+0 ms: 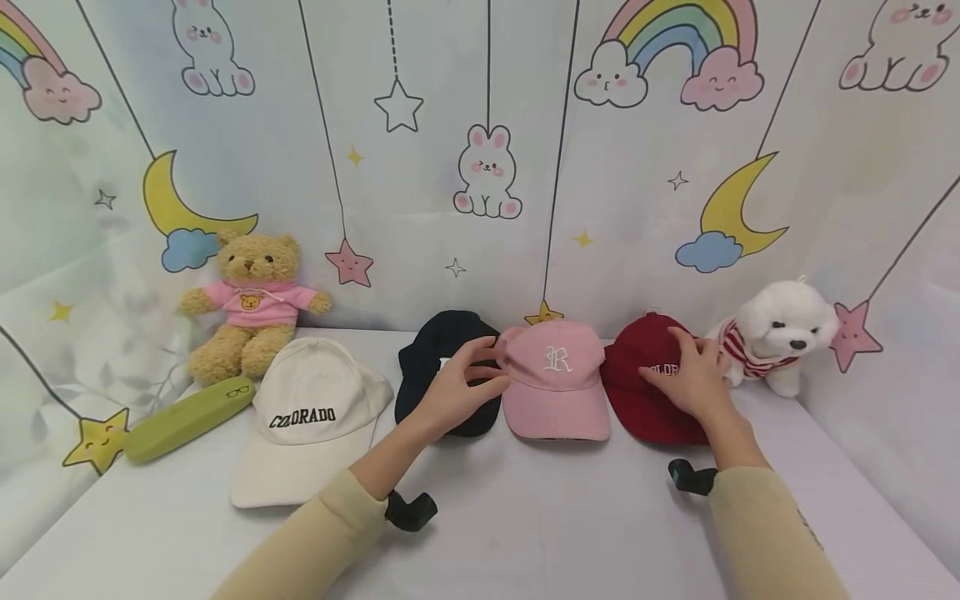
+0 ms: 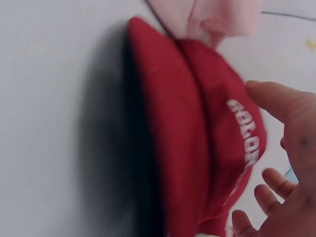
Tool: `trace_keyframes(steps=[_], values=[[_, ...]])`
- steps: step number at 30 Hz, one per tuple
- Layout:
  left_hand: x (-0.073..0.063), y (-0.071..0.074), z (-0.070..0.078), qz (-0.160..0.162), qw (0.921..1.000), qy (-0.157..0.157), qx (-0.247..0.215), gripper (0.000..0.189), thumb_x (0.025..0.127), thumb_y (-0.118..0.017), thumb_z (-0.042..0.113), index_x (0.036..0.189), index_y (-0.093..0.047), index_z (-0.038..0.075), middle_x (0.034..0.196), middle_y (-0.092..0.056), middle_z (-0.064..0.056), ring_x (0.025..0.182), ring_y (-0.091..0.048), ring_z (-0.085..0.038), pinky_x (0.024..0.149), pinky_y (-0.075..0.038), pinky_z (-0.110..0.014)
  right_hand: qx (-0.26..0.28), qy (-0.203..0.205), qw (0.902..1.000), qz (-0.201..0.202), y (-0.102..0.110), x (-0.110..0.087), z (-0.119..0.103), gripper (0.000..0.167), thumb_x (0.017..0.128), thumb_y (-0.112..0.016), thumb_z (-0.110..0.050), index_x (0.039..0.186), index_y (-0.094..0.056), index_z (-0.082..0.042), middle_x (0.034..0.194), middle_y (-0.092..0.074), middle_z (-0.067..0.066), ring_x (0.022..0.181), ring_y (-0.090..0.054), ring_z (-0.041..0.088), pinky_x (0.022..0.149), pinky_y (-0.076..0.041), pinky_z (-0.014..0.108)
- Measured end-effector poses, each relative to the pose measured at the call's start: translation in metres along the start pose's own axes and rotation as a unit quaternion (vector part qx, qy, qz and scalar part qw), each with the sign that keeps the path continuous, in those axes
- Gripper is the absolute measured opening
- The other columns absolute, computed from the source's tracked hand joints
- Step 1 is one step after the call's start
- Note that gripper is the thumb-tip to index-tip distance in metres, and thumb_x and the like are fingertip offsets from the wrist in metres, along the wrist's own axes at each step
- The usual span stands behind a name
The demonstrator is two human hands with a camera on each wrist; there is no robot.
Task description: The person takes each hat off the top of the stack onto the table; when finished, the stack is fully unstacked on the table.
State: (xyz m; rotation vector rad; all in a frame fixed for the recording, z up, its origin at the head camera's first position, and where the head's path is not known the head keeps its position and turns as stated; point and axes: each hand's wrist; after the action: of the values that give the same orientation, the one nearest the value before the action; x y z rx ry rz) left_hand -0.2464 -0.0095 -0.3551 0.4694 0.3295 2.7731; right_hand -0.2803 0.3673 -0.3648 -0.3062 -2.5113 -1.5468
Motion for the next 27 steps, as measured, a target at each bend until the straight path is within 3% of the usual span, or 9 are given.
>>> trace_keyframes(steps=[12,19,27], values=[[-0.011,0.028,-0.001,0.038,0.9990,-0.015,0.016,0.066,0.094,-0.072,0.025,0.151,-0.042,0.012,0.141,-0.055,-0.010,0.119,-0.061,-0.024,0.099,-0.049,-0.048,0.029,0.040,0.9988,0.008,0.013,0.005,-0.051,0.093,0.092,-0.070,-0.048,0.159,-0.020,-0.005,0.144,-0.021,0.039,0.129,-0.019,0.059,0.086,-0.034,0.079],[-0.017,0.045,0.000,0.057,0.9974,-0.045,0.007,0.064,0.094,-0.071,0.018,0.150,-0.043,0.008,0.140,-0.055,-0.013,0.119,-0.060,-0.028,0.098,-0.049,-0.048,0.053,0.076,0.9954,0.024,0.012,0.003,-0.086,0.091,0.091,-0.074,-0.041,0.158,-0.024,-0.006,0.145,-0.026,0.034,0.132,-0.024,0.052,0.095,-0.036,0.075],[-0.025,0.061,0.003,0.077,0.9951,-0.063,0.003,0.064,0.093,-0.070,0.015,0.151,-0.042,0.007,0.141,-0.054,-0.015,0.122,-0.058,-0.030,0.100,-0.048,-0.047,0.101,0.118,0.9875,0.028,0.008,0.002,-0.121,0.086,0.092,-0.074,-0.038,0.158,-0.027,-0.010,0.142,-0.031,0.030,0.126,-0.035,0.048,0.091,-0.043,0.066]])
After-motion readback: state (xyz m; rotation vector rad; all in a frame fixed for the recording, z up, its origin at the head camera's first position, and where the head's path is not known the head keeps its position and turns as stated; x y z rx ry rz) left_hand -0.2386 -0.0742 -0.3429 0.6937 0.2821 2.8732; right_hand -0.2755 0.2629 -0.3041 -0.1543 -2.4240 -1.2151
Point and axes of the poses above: each hand's wrist, its own x-axis towards the middle knuckle, its own y-axis out of the back of the hand, z = x × y
